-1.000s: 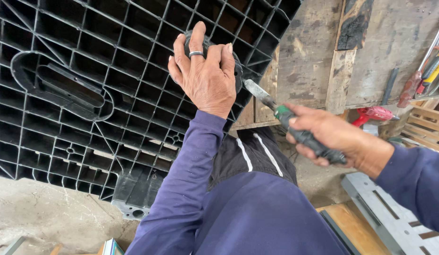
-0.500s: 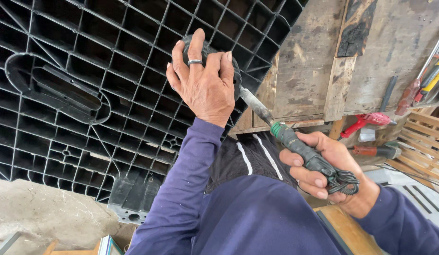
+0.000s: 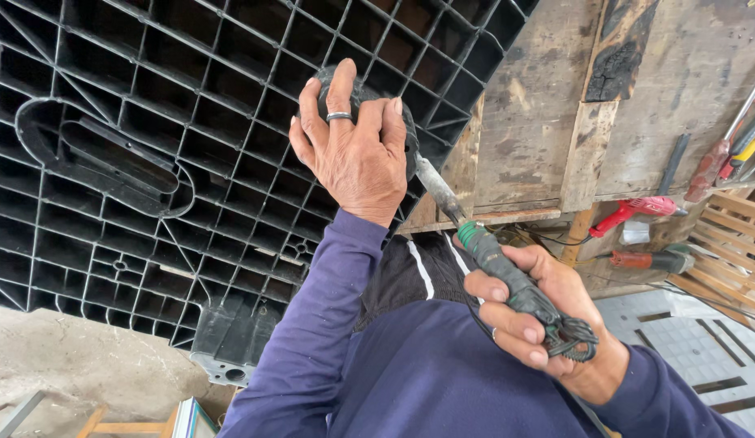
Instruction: The person uses a soldering iron to melt and smooth edges on black plastic parts placed on a grid tray. They also use pliers to trim small protrusions and reposition the parts on the tray.
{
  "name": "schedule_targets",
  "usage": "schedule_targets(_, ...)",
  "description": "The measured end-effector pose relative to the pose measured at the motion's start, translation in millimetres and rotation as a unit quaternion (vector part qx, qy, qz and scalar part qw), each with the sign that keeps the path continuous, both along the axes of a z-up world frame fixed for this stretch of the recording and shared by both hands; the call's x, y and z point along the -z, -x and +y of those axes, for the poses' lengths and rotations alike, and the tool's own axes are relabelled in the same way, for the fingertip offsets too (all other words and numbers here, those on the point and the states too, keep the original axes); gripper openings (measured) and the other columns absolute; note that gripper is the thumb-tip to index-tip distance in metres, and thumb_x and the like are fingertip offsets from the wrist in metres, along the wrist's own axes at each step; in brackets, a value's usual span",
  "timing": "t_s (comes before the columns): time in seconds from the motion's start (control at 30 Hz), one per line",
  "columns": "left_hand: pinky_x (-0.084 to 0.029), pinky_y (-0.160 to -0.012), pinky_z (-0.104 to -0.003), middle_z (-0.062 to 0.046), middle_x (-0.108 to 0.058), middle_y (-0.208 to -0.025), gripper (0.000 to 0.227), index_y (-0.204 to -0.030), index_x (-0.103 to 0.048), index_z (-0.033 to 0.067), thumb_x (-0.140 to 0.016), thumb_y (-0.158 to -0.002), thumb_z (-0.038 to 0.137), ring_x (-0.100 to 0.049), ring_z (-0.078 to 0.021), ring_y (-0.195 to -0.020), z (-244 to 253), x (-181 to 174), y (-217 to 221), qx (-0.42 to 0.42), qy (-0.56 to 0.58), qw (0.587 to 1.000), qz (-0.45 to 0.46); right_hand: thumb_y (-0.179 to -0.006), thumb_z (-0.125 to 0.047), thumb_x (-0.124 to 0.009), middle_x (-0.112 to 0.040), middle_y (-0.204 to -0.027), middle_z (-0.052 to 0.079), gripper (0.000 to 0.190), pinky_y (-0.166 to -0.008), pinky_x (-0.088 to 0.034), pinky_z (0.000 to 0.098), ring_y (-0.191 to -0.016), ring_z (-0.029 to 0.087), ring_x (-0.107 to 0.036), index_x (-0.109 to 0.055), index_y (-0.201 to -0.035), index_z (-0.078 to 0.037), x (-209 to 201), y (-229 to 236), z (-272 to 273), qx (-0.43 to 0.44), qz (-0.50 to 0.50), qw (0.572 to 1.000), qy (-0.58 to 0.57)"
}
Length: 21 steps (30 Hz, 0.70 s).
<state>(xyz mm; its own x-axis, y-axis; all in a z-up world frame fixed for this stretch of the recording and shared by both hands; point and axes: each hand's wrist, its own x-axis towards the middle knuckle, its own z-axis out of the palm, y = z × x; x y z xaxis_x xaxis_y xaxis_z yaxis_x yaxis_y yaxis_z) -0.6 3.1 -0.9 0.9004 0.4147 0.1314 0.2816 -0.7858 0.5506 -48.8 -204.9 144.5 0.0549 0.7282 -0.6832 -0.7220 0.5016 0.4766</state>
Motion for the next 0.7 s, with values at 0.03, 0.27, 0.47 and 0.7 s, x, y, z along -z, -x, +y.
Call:
schedule_targets(0.03,-0.025,-0.121,-0.065,0.003,-0.051,-0.151,0.021,-0.091,-0.076,0.0212,-0.072,-0.101,0.039,-0.038,-0.0354,-0.146,0.1,0.1,-0.5,0.001,-0.001,1.000,0.000,-0.108,-0.040,-0.027,-0.050,-0.053,0.021,0.049,-0.029,-0.041,0.0406,-0.040,0.038,-0.059,-0.044,-0.088,0.002,-0.1,-0.1,-0.2,0.003,-0.010,1.000,0.010)
schedule_targets(0.27,-0.025,-0.121,-0.063,0.003,-0.051,-0.151,0.021,-0.093,-0.077,0.0212,-0.071,-0.103,0.039,-0.038,-0.0363,-0.146,0.3,0.0,0.8,0.005,-0.003,1.000,0.004,-0.108,-0.043,-0.030,-0.049,-0.051,0.018,0.051,-0.028,-0.041,0.0371,-0.039,0.034,-0.054,-0.045,-0.086,0.000,-7.1,8.9,-12.3,0.013,-0.035,0.999,-0.006)
schedule_targets(0.47,-0.025,-0.122,-0.063,0.003,-0.052,-0.151,0.023,-0.091,-0.077,0.0210,-0.071,-0.102,0.041,-0.038,-0.0352,-0.146,1.4,0.6,1.7,0.001,0.005,1.000,0.009,-0.105,-0.036,-0.030,-0.052,-0.061,0.021,0.046,-0.026,-0.044,0.0398,-0.036,0.032,-0.054,-0.050,-0.106,0.005,-1.2,18.1,-16.6,0.101,0.021,0.991,0.080)
schedule_targets(0.7,-0.025,-0.121,-0.064,0.004,-0.052,-0.151,0.022,-0.091,-0.077,0.0214,-0.072,-0.102,0.040,-0.038,-0.0345,-0.146,0.2,-1.0,2.1,0.001,0.007,1.000,0.010,-0.107,-0.041,-0.035,-0.053,-0.055,0.019,0.046,-0.031,-0.044,0.0374,-0.042,0.035,-0.056,-0.045,-0.089,-0.001,11.7,17.1,-18.9,0.051,-0.024,0.997,-0.049)
